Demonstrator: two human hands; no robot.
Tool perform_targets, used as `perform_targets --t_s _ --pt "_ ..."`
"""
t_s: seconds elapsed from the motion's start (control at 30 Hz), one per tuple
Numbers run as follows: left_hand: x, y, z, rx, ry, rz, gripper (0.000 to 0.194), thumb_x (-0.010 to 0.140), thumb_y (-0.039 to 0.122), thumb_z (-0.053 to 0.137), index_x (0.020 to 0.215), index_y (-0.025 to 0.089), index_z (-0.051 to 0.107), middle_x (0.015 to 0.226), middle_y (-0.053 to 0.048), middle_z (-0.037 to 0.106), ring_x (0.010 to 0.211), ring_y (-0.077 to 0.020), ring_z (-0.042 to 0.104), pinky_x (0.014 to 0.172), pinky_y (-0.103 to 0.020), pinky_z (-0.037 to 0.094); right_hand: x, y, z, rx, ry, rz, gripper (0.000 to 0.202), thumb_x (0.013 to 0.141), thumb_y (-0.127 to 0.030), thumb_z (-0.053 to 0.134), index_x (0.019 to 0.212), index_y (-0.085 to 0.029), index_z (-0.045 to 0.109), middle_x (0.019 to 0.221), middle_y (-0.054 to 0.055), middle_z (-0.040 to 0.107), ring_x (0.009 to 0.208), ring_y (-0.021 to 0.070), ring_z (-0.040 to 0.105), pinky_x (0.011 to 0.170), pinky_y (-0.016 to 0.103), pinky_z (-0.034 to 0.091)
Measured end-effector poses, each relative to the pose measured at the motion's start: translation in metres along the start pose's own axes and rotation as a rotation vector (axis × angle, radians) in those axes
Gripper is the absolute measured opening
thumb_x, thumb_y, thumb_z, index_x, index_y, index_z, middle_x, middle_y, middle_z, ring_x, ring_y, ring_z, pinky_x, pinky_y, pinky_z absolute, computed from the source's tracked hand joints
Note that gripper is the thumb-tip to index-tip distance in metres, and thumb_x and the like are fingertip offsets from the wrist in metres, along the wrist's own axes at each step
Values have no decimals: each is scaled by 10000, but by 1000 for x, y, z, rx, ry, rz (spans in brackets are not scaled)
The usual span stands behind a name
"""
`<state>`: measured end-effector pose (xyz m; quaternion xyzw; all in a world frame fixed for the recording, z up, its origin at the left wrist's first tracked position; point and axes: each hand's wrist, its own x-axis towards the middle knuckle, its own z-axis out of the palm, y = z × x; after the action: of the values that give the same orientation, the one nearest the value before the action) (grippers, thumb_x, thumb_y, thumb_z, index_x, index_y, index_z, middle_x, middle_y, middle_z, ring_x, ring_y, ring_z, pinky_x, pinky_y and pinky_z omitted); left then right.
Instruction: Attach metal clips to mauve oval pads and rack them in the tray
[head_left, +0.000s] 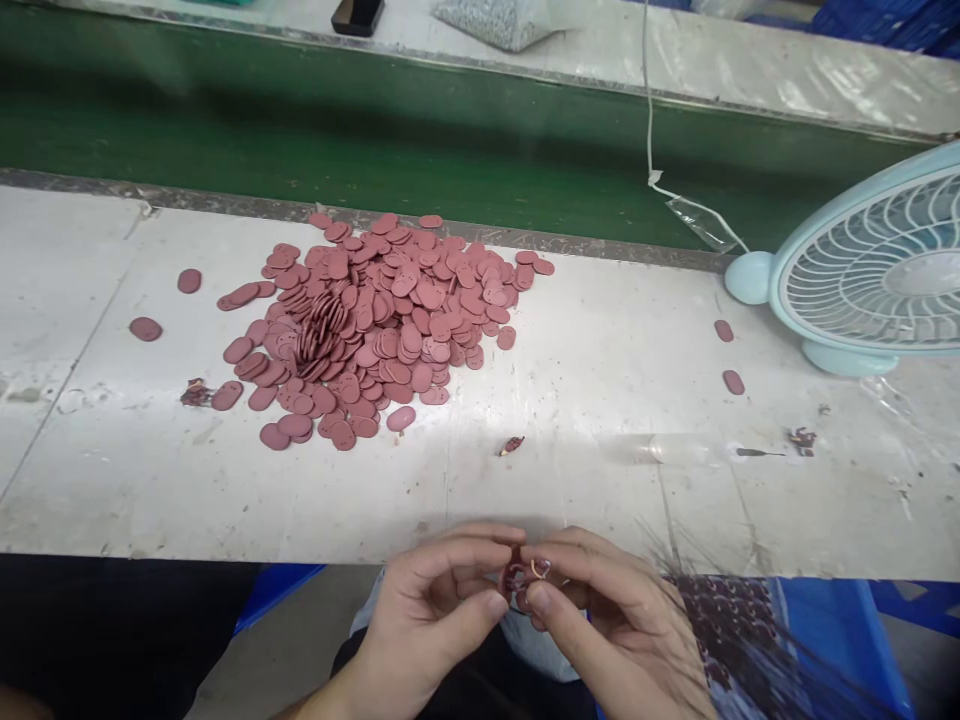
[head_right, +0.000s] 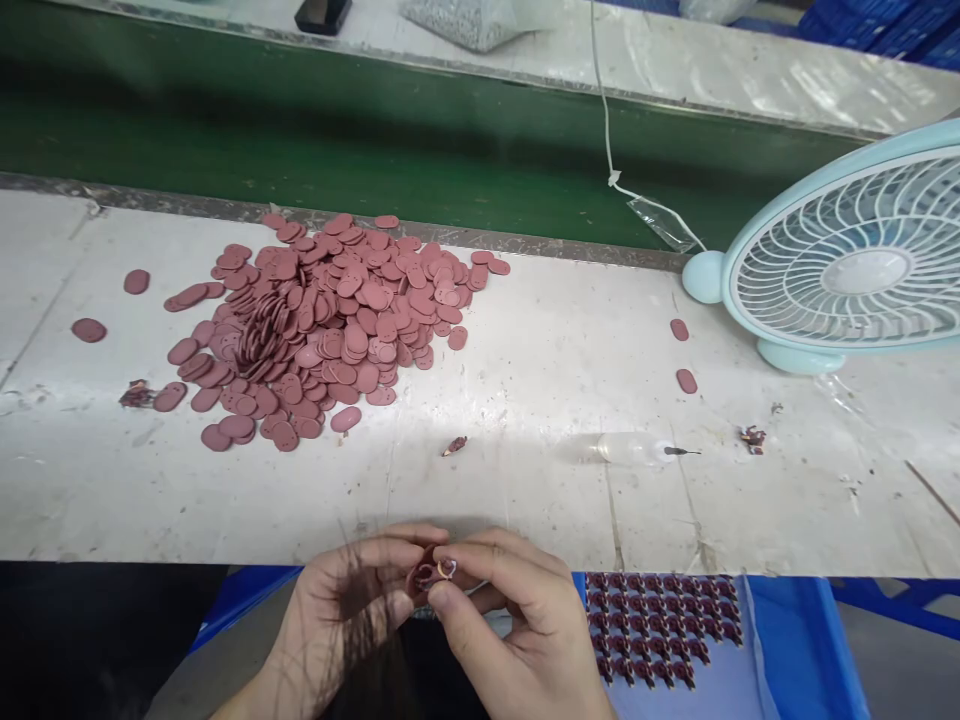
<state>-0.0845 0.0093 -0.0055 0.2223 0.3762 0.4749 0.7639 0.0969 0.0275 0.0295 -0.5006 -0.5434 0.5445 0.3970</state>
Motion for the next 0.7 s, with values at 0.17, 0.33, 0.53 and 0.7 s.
perform_targets --t_s 0.17,0.33,0.53,0.7 --pt "0 -3 -1 -33 18 -30 228 866 167 785 1069 271 780 1267 -44 748 1073 -191 744 930 -268 621 0 -4 -4 -76 -17 64 149 918 -219 737 1035 -297 788 918 35 767 726 164 726 602 230 625" --pt "3 -1 1 -56 55 -68 139 838 158 816 939 235 760 1207 -30 781 990 -159 760 892 -233 613 4 -8 -6 -129 -18 27 214 913 -213 730 1066 -352 786 912 19 776 721 180 729 564 237 609" --pt "5 -2 0 -18 72 -75 105 807 200 849 884 209 779 1176 -35 786 921 -158 759 819 -222 614 4 -6 -5 -56 -18 78 125 918 -235 732 1007 -304 786 886 17 769 620 151 709 546 222 599" --pt "7 -3 2 -60 61 -82 123 796 176 853 890 209 781 1134 -34 796 913 -162 762 813 -228 613 2 -2 -5 20 -1 34 172 918 -192 734 1056 -288 770 930 30 774 637 148 721 561 227 624"
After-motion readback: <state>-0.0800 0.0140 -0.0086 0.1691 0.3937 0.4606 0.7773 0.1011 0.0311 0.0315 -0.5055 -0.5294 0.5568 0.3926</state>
